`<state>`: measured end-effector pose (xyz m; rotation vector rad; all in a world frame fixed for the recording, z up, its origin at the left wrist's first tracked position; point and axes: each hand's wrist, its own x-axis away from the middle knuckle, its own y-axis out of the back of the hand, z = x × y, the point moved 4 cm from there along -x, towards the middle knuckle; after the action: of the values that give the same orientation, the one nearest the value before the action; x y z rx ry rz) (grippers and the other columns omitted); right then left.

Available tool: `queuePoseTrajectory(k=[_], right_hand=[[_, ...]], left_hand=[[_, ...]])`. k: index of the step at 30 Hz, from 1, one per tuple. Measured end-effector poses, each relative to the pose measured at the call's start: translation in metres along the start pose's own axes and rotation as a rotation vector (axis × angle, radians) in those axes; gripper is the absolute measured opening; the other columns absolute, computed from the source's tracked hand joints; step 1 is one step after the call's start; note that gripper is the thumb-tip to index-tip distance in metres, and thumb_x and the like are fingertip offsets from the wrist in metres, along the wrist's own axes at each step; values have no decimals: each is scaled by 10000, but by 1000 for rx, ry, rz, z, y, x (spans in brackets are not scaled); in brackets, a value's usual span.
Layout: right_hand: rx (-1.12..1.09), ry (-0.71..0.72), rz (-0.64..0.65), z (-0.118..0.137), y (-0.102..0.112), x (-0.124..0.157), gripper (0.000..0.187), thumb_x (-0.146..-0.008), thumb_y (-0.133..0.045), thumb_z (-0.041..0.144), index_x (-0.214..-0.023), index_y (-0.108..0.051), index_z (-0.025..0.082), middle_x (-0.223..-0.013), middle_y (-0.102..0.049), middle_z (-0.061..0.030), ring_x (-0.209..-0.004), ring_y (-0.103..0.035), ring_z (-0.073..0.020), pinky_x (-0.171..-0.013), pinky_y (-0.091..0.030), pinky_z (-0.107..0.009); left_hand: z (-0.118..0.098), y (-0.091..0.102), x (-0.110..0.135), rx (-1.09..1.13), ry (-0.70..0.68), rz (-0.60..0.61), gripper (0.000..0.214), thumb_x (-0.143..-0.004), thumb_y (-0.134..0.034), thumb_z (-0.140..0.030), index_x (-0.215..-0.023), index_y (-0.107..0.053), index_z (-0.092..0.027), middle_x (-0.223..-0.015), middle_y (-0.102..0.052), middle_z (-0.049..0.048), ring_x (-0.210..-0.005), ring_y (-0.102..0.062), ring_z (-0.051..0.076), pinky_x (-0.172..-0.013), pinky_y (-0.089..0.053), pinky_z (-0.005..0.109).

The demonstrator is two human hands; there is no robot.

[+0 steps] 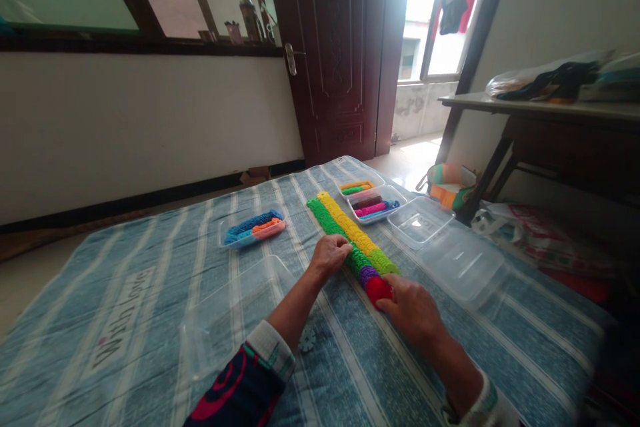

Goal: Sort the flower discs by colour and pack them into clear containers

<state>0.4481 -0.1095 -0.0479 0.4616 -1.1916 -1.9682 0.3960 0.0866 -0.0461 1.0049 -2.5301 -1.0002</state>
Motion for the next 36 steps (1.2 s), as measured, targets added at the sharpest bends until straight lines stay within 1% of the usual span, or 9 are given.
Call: queuePoseTrajectory(k=[6, 12, 14, 19, 21, 24, 26, 30, 36], right_hand=[[-68, 49, -47, -3, -11, -3, 298, -792, -597, 227, -1085, -631, 185, -1037, -696, -82, -971, -640, -222, -805, -424, -285], [-111, 64, -90, -5, -14, -5, 354, -769, -579, 182, -1120, -618, 155, -1079, -687, -113, -1027, -631, -256, -835, -443, -305], [-127, 66, -103, -6, -14, -4, 387, -767, -566, 173, -1150, -607, 139, -1102, -680, -124, -1042, -626, -260, -852, -445, -309], [-164, 74, -159, -3, -14, 0, 438, -749, -528, 135, -1181, -600, 126, -1114, -677, -128, -1050, -620, -246, -892, -441, -301], [-168, 74, -182, -2, -14, 2, 438, -738, -492, 103, -1158, -614, 132, -1091, -681, -120, -1025, -625, -232, -893, -442, -294], [-153, 67, -213, 1, -15, 5, 451, -716, -458, 73, -1129, -628, 137, -1047, -684, -115, -979, -631, -224, -866, -455, -289], [-139, 67, -217, 2, -16, 7, 450, -702, -464, 72, -1114, -634, 130, -1029, -679, -122, -949, -632, -228, -837, -467, -288], [-146, 52, -202, 5, -15, 8, 453, -678, -527, 111, -1119, -633, 111, -1007, -670, -128, -914, -632, -239, -817, -478, -291], [-121, 54, -194, 8, -12, 4, 353, -683, -564, 179, -1025, -648, 143, -927, -676, -97, -864, -626, -235, -769, -467, -292]], left_hand=[[-11, 1, 15, -23, -12, 113, 144, -677, -510, -190, -621, -636, -147, -583, -527, -30, -601, -473, 113, -564, -331, 221], [-15, -8, 17, 24, -43, 257, 342, -732, -552, -453, -667, -656, -134, -546, -444, -44, -541, -389, 101, -501, -259, 230], [-15, -13, 20, 44, -39, 293, 326, -719, -572, -444, -682, -656, -132, -536, -426, -52, -521, -372, 94, -485, -246, 227], [-22, -12, 32, -83, -31, 208, 223, -727, -567, -333, -609, -599, -146, -530, -448, -48, -525, -423, 90, -487, -274, 214], [-24, -11, 37, -103, 13, 218, 200, -736, -551, -312, -625, -596, -152, -520, -480, -41, -514, -467, 99, -475, -301, 207], [-21, -14, 45, -35, 135, 278, 196, -758, -513, -310, -686, -610, -156, -530, -542, -26, -478, -530, 118, -445, -369, 207], [-19, -16, 49, 5, 181, 277, 196, -766, -508, -311, -708, -612, -155, -549, -577, -15, -472, -558, 125, -434, -401, 210], [-15, -17, 52, 21, 169, 204, 157, -752, -540, -293, -741, -607, -151, -573, -609, -6, -506, -594, 131, -431, -412, 194], [-10, -18, 56, 100, 208, 215, 134, -753, -565, -283, -765, -603, -156, -576, -608, -14, -495, -595, 135, -419, -422, 199]])
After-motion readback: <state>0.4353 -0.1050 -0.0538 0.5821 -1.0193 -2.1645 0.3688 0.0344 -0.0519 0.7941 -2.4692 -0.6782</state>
